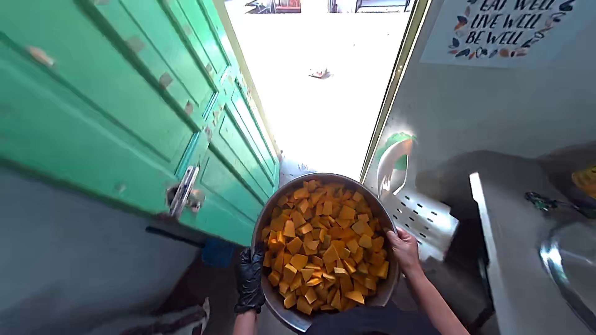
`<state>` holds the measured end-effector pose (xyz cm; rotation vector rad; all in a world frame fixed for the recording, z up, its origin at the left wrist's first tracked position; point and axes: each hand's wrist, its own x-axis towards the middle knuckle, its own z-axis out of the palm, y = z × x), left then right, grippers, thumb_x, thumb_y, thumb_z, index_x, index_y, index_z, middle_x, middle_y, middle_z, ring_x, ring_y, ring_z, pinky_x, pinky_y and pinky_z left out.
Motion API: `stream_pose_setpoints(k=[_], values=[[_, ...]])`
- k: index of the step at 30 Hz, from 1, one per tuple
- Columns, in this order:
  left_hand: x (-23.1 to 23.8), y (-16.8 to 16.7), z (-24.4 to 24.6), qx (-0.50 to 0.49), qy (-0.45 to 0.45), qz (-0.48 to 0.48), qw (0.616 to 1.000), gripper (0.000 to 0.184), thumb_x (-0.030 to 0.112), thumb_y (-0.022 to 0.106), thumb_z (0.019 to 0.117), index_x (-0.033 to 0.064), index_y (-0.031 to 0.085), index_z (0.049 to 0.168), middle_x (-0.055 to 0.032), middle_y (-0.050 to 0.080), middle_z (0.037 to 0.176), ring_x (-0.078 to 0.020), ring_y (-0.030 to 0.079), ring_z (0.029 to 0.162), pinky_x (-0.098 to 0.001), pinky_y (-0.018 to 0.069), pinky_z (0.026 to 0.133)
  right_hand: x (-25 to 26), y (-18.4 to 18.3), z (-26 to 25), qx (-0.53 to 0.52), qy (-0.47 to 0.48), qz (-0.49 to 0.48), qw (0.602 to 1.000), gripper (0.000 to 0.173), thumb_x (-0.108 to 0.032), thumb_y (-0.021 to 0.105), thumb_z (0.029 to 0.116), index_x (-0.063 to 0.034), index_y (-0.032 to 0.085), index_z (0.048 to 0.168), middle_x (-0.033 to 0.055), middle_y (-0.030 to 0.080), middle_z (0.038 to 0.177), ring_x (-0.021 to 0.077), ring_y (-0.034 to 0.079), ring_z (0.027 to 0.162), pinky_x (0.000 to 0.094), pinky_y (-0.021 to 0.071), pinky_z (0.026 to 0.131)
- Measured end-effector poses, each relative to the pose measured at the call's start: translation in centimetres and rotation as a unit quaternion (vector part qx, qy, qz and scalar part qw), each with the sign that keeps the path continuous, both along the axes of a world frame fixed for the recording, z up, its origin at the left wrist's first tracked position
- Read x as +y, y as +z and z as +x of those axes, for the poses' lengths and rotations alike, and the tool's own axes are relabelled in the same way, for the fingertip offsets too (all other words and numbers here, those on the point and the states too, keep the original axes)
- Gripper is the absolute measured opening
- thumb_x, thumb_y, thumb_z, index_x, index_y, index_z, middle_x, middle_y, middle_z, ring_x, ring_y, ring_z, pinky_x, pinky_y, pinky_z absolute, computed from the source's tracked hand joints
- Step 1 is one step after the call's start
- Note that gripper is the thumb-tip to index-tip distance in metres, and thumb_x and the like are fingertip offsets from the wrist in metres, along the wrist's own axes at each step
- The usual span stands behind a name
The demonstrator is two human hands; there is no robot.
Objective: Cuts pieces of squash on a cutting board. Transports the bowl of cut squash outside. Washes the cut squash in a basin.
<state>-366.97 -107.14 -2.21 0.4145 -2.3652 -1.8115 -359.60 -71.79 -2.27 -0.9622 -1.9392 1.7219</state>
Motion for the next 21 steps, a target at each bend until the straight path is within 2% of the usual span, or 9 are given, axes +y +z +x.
stream_pose_setpoints(k=[3,5,7,8,11,15,19,21], values=[[1.9,-2.4,-11.6,0.012,-0.023,-0.015,1.000,0.019,0.012,0.065,0.0974,-0.0066,0.065,0.101,-0.0065,0.065,0.084,-0.0062,0.062,0.077,-0.0273,0.0544,0.075,1.6,-2.2,-10.0,0.007,-0.037,0.005,0.999,0.025,0.004,0.063,0.0912,-0.0032,0.061,0.068,-0.0059,0.056,0.056,-0.0021,0.052,0.052,0.0189,0.0458,0.055],[4.4,-3.5,-18.1,0.005,-0.015,0.001,1.000,0.018,0.012,0.064,0.0976,-0.0061,0.064,0.100,-0.0061,0.064,0.082,-0.0069,0.062,0.074,-0.0287,0.0548,0.072,4.2,-2.9,-17.5,0.015,-0.031,-0.002,0.999,0.020,0.006,0.063,0.0903,-0.0015,0.065,0.072,-0.0047,0.061,0.058,-0.0026,0.056,0.053,0.0185,0.0492,0.055],[6.8,-3.3,-25.0,-0.001,0.005,0.048,0.999,0.014,0.010,0.063,0.0983,-0.0035,0.064,0.099,-0.0035,0.065,0.079,-0.0059,0.063,0.070,-0.0273,0.0567,0.068,6.7,-2.3,-25.9,0.005,-0.012,-0.006,1.000,0.017,0.006,0.063,0.0916,0.0009,0.068,0.077,-0.0022,0.063,0.062,-0.0007,0.057,0.056,0.0204,0.0501,0.058],[7.5,-3.2,-28.2,0.000,0.017,0.062,0.998,0.012,0.010,0.063,0.0980,-0.0025,0.064,0.098,-0.0027,0.066,0.077,-0.0055,0.064,0.069,-0.0268,0.0576,0.067,7.6,-2.1,-29.8,-0.004,-0.005,-0.002,1.000,0.018,0.005,0.064,0.0916,0.0000,0.067,0.075,-0.0022,0.062,0.061,-0.0005,0.056,0.055,0.0205,0.0491,0.057],[9.5,-2.6,-36.6,-0.019,0.033,0.059,0.998,0.016,0.011,0.062,0.0989,-0.0043,0.063,0.102,-0.0044,0.064,0.080,-0.0070,0.062,0.071,-0.0280,0.0557,0.068,10.2,-0.7,-39.6,-0.035,0.024,0.005,0.999,0.016,0.003,0.064,0.0941,0.0014,0.068,0.079,0.0003,0.063,0.064,0.0026,0.058,0.058,0.0236,0.0502,0.060],[13.3,-2.8,-48.5,0.000,0.046,0.089,0.995,0.010,0.011,0.060,0.0988,0.0016,0.062,0.096,0.0030,0.064,0.075,-0.0013,0.063,0.068,-0.0222,0.0565,0.064,13.8,-0.6,-52.9,-0.001,0.037,-0.016,0.999,0.021,0.005,0.061,0.0952,-0.0002,0.067,0.075,-0.0023,0.064,0.061,-0.0001,0.058,0.054,0.0199,0.0509,0.056],[16.7,-5.3,-63.7,0.019,0.029,0.013,0.999,0.018,0.012,0.063,0.0993,-0.0051,0.064,0.101,-0.0031,0.064,0.081,-0.0026,0.061,0.074,-0.0236,0.0547,0.072,16.8,-3.1,-65.6,0.008,0.009,0.000,1.000,0.021,0.001,0.061,0.0962,-0.0008,0.067,0.076,-0.0043,0.063,0.060,-0.0014,0.058,0.053,0.0192,0.0513,0.056],[18.1,-4.8,-72.8,0.021,-0.007,-0.009,1.000,0.018,0.013,0.064,0.0985,-0.0053,0.065,0.101,-0.0050,0.065,0.083,-0.0043,0.062,0.074,-0.0256,0.0545,0.073,17.7,-3.1,-71.8,0.010,-0.032,0.006,0.999,0.024,0.001,0.061,0.0959,-0.0025,0.065,0.073,-0.0048,0.060,0.058,-0.0010,0.055,0.052,0.0196,0.0495,0.055]])
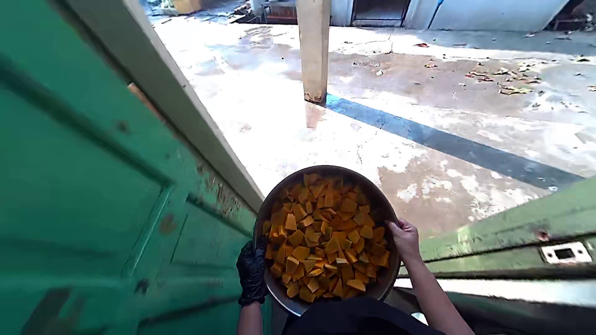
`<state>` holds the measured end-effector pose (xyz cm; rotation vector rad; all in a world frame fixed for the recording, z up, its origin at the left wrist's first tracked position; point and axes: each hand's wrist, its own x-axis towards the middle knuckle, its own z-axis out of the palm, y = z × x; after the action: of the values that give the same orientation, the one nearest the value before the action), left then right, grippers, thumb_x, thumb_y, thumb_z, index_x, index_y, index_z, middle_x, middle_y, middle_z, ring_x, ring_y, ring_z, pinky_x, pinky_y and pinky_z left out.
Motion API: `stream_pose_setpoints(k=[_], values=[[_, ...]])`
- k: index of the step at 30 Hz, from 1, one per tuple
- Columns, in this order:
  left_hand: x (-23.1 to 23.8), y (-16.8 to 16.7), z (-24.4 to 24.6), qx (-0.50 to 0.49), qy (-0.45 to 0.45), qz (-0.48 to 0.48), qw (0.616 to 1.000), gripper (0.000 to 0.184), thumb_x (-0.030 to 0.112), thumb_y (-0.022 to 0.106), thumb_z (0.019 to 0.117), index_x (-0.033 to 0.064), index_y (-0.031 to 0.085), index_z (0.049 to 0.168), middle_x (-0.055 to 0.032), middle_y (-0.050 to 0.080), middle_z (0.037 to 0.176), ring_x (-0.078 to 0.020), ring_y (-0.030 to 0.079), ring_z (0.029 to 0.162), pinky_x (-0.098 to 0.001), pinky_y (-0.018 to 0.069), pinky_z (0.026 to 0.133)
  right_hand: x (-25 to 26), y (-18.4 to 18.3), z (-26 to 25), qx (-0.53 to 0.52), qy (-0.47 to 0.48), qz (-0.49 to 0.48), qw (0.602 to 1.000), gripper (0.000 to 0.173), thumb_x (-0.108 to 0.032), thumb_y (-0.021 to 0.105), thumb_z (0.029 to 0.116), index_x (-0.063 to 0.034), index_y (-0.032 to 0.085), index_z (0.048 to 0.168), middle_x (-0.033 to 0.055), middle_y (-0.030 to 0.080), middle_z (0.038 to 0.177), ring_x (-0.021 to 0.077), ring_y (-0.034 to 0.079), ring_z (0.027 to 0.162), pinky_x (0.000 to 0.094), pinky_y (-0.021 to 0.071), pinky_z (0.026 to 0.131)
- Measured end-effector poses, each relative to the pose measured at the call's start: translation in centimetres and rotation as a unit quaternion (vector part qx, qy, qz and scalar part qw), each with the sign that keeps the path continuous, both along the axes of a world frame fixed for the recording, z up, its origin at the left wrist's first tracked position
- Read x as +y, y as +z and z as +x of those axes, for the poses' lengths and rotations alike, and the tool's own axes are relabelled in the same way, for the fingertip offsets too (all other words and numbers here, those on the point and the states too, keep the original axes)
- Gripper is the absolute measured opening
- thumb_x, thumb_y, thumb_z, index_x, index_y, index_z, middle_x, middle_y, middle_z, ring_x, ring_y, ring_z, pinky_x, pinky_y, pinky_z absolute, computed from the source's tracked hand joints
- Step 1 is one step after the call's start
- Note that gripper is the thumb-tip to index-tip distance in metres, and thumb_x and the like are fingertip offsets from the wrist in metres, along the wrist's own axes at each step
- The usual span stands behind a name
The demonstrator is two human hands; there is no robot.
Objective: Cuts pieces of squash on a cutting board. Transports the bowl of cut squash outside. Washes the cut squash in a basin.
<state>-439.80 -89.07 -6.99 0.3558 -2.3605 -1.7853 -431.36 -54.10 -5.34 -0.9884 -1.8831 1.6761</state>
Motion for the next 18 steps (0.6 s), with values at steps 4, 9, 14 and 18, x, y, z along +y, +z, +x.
stream_pose_setpoints(k=[4,9,14,18], values=[[5.2,2.2,-14.4,-0.014,-0.100,0.008,0.995,0.020,0.015,0.062,0.1000,-0.0042,0.066,0.106,-0.0060,0.066,0.088,-0.0066,0.063,0.079,-0.0285,0.0557,0.076,3.7,1.5,-8.9,0.003,-0.080,0.014,0.997,0.026,0.003,0.063,0.0943,-0.0034,0.062,0.069,-0.0060,0.058,0.056,-0.0021,0.054,0.050,0.0174,0.0481,0.053],[13.3,3.4,-31.4,-0.071,-0.175,-0.014,0.982,0.021,0.014,0.063,0.1006,-0.0028,0.068,0.111,-0.0100,0.069,0.097,-0.0121,0.065,0.086,-0.0339,0.0554,0.081,7.6,0.3,-20.3,-0.043,-0.169,0.004,0.985,0.024,0.002,0.063,0.0948,-0.0011,0.058,0.072,-0.0064,0.053,0.058,-0.0031,0.052,0.052,0.0169,0.0485,0.056],[23.2,-0.9,-46.1,-0.108,-0.155,0.007,0.982,0.022,0.019,0.064,0.1005,-0.0002,0.068,0.111,-0.0114,0.069,0.098,-0.0170,0.065,0.086,-0.0394,0.0555,0.079,17.9,-3.3,-35.6,-0.031,-0.143,0.022,0.989,0.020,0.004,0.061,0.0919,-0.0011,0.055,0.074,-0.0083,0.051,0.059,-0.0043,0.051,0.052,0.0161,0.0495,0.056],[32.0,-3.7,-57.7,-0.104,-0.106,0.052,0.988,0.017,0.014,0.065,0.0984,0.0000,0.069,0.106,-0.0112,0.068,0.094,-0.0182,0.065,0.083,-0.0400,0.0551,0.077,29.2,-5.3,-50.2,-0.057,-0.093,0.021,0.994,0.016,0.001,0.061,0.0917,-0.0001,0.056,0.077,-0.0047,0.051,0.062,0.0001,0.052,0.056,0.0225,0.0516,0.060]])
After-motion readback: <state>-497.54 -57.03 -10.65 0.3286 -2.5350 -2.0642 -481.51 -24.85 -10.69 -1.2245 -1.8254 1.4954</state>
